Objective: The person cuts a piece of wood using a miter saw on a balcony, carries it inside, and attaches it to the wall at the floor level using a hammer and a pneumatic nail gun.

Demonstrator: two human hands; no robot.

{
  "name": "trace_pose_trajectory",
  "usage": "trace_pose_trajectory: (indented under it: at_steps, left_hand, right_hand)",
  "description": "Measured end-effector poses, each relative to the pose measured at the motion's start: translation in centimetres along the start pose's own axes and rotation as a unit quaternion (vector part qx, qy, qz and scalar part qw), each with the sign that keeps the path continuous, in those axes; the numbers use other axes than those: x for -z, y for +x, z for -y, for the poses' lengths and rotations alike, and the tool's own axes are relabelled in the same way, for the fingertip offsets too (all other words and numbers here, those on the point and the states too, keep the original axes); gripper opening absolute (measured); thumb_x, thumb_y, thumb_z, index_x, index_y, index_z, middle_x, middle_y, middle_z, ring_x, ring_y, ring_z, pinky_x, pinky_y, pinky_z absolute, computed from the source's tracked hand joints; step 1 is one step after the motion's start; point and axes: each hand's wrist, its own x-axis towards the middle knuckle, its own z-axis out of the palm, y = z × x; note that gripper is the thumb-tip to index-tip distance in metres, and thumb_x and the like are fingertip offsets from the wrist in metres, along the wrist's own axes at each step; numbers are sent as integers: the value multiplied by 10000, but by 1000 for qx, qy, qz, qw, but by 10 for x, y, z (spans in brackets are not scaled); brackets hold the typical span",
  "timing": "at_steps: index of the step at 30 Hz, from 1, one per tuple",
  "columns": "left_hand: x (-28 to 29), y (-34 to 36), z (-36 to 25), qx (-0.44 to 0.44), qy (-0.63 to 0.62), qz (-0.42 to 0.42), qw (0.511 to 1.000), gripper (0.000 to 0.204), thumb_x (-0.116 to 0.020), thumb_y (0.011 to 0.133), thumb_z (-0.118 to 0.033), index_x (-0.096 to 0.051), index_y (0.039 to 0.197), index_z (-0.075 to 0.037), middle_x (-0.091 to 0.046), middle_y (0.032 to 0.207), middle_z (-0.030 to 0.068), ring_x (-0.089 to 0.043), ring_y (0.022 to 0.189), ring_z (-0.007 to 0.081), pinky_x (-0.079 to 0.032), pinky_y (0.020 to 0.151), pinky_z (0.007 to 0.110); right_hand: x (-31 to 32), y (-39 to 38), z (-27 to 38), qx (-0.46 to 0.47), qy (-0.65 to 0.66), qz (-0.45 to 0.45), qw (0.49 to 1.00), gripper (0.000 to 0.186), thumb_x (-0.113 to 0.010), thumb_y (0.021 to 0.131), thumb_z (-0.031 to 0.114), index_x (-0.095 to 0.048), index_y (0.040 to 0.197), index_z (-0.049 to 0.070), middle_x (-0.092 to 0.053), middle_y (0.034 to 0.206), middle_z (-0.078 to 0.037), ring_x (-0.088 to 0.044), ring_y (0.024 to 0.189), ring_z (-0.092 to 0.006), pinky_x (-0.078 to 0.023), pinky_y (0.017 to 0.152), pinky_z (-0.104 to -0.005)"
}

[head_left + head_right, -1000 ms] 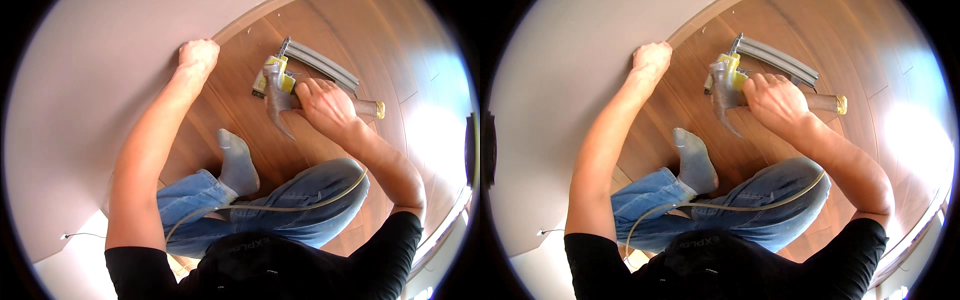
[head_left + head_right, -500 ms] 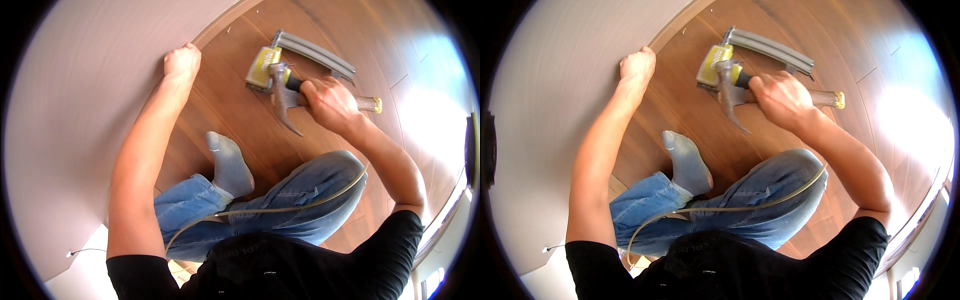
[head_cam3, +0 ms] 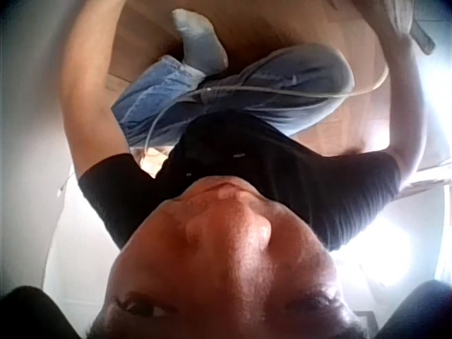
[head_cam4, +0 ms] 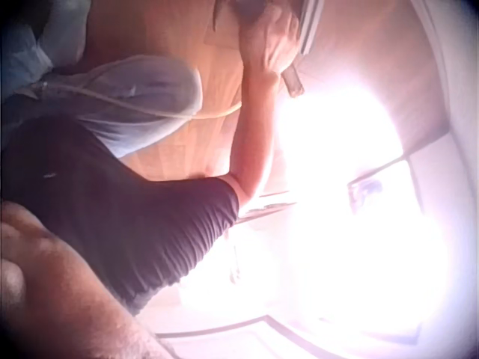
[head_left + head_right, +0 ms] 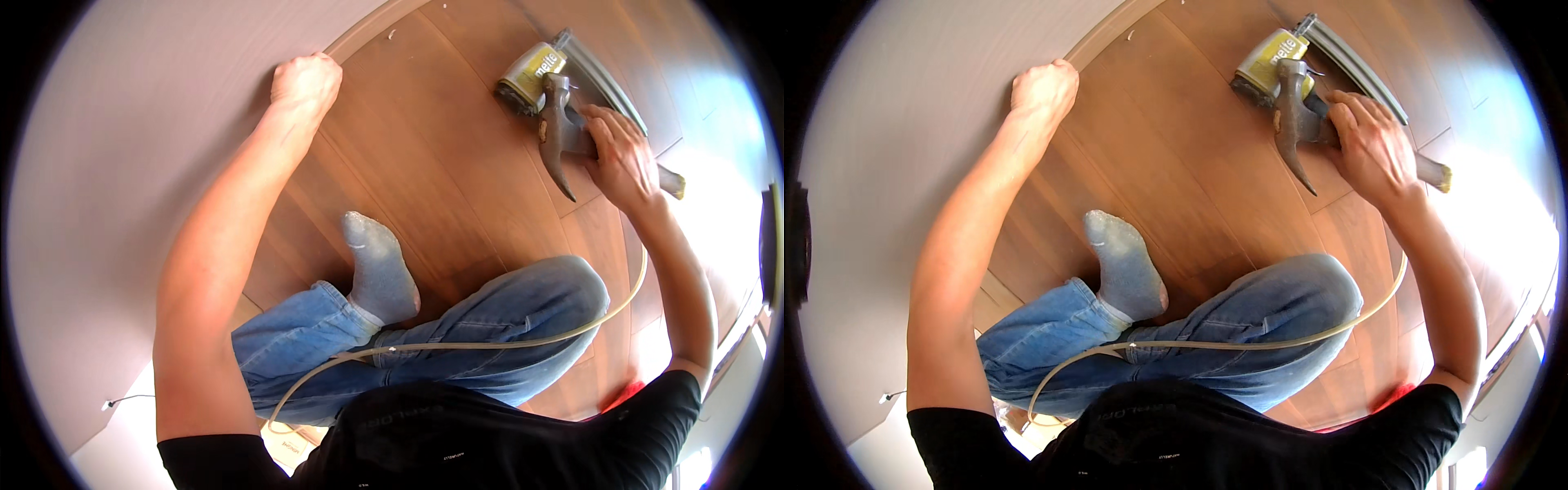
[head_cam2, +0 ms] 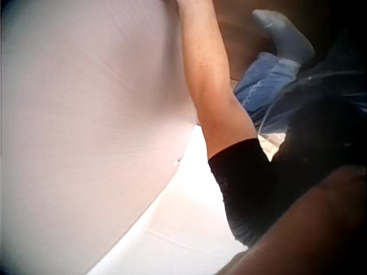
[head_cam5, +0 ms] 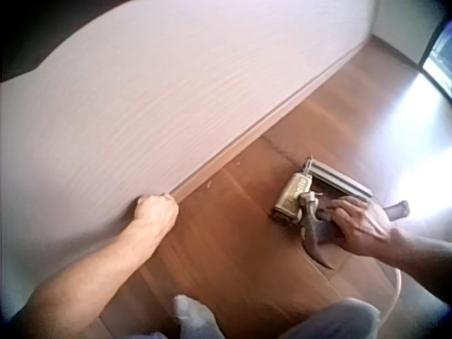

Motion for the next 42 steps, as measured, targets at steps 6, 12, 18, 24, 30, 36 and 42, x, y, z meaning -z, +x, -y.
trace_pose_trajectory:
  at_steps: [6,12,18,24,30,36,42]
  left_hand:
    - [11,-5,7,-9,-15,84,996,132,-655,900,-60,-665,979,47,-778,831,168,-788,759,290,-635,625,403]
    - [5,0,-2,48,-66,70,994,110,-633,932,-45,-672,996,35,-781,914,188,-790,835,311,-645,707,399]
    - [22,1,-7,37,-49,131,989,111,-685,908,-47,-694,1001,12,-787,954,164,-789,894,300,-645,753,410]
    - [37,3,-2,17,-74,190,979,210,-701,886,-11,-737,1093,-15,-785,1058,123,-776,978,295,-641,794,386]
    - [49,0,-2,44,-78,181,979,183,-702,878,5,-768,1040,-52,-784,1086,101,-770,1002,286,-638,800,395]
    - [42,0,2,45,-99,180,978,164,-659,893,8,-765,991,-69,-788,997,134,-775,944,315,-638,757,413]
    - [32,1,-3,71,-84,133,985,159,-650,889,1,-760,956,-94,-788,939,123,-777,883,326,-634,678,445]
  right_hand:
    - [14,100,25,107,-6,118,987,298,-736,862,350,-595,996,124,-618,838,-78,-665,801,-304,-533,648,-440]
    - [3,217,58,147,-78,353,921,513,-621,963,526,-655,1206,75,-729,1007,-180,-721,965,-385,-582,780,-512]
    - [-40,228,42,200,-77,266,940,441,-638,949,508,-659,1196,143,-743,921,-142,-744,889,-346,-591,725,-488]
    - [-35,228,49,225,-77,297,925,544,-623,956,523,-578,1386,192,-754,955,-146,-739,917,-352,-589,770,-484]
    - [-25,228,48,219,-82,282,930,546,-625,960,528,-581,1396,203,-754,1033,-123,-731,963,-352,-582,834,-494]
    - [-37,235,47,249,-79,265,928,523,-655,939,516,-620,1361,210,-743,1136,-86,-707,1071,-326,-571,896,-478]
    - [-35,236,44,234,-94,253,934,508,-643,946,520,-619,1346,207,-748,1105,-96,-717,1040,-333,-578,876,-475]
